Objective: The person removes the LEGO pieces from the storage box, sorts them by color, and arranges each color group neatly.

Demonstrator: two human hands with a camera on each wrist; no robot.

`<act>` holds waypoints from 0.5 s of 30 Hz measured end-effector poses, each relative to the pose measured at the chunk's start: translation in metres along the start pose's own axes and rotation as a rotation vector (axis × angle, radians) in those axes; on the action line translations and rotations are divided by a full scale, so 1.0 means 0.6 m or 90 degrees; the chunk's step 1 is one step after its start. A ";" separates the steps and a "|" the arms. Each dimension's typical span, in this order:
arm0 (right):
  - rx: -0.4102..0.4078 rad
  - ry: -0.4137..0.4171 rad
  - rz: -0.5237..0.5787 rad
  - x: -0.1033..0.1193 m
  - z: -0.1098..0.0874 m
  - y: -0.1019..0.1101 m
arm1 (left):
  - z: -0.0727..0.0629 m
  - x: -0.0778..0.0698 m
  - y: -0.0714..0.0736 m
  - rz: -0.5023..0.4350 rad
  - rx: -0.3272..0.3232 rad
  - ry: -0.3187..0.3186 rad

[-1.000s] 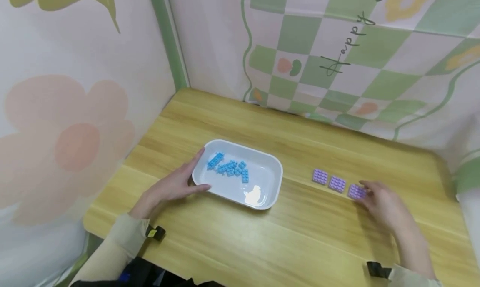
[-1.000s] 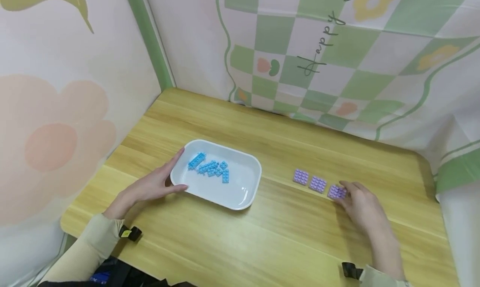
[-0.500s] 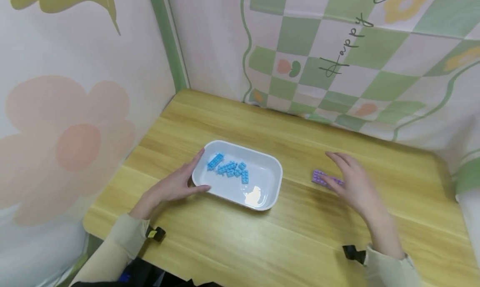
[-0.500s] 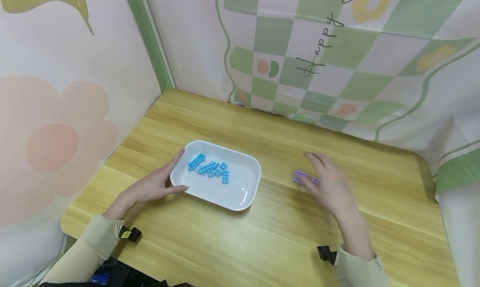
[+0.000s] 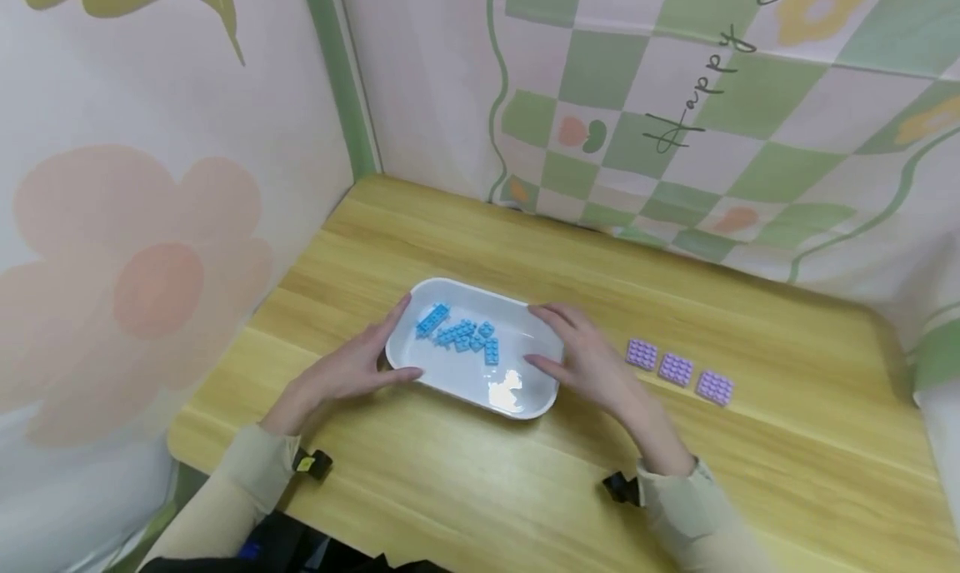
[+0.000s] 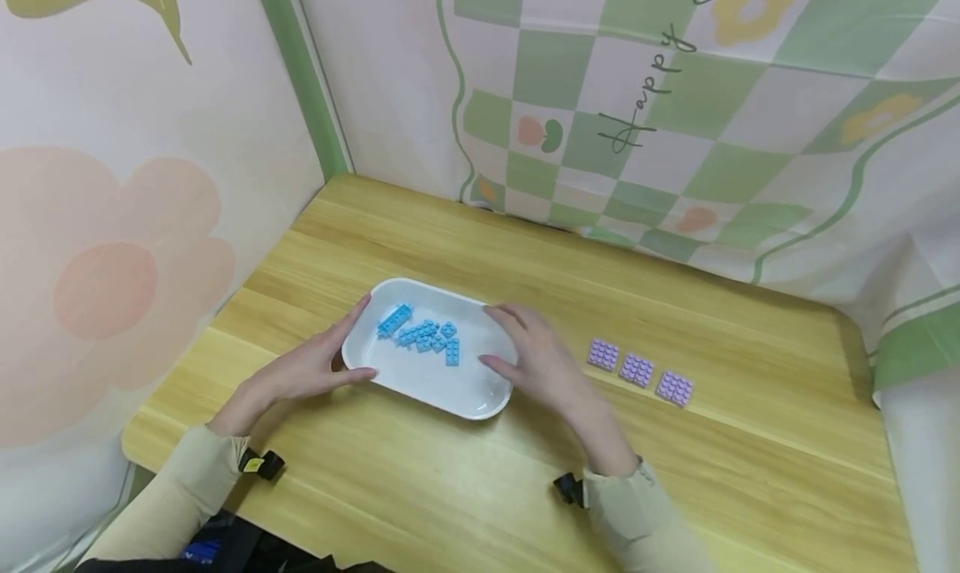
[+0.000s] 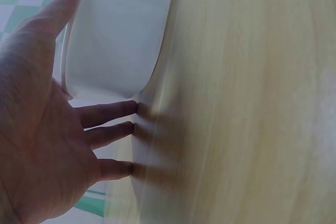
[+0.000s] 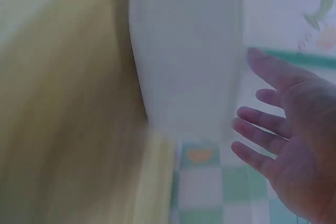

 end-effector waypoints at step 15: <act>0.134 0.123 -0.230 0.098 0.137 -0.119 | -0.003 0.000 0.001 -0.008 -0.005 -0.027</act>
Point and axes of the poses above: each hand's wrist, its own z-axis towards the middle knuckle, its own y-axis out of the back of the hand, x = y × z, the point moved 1 cm from there along z, towards the middle knuckle, and after that the axes turned 5 degrees about -z, right-handed, at the moved point
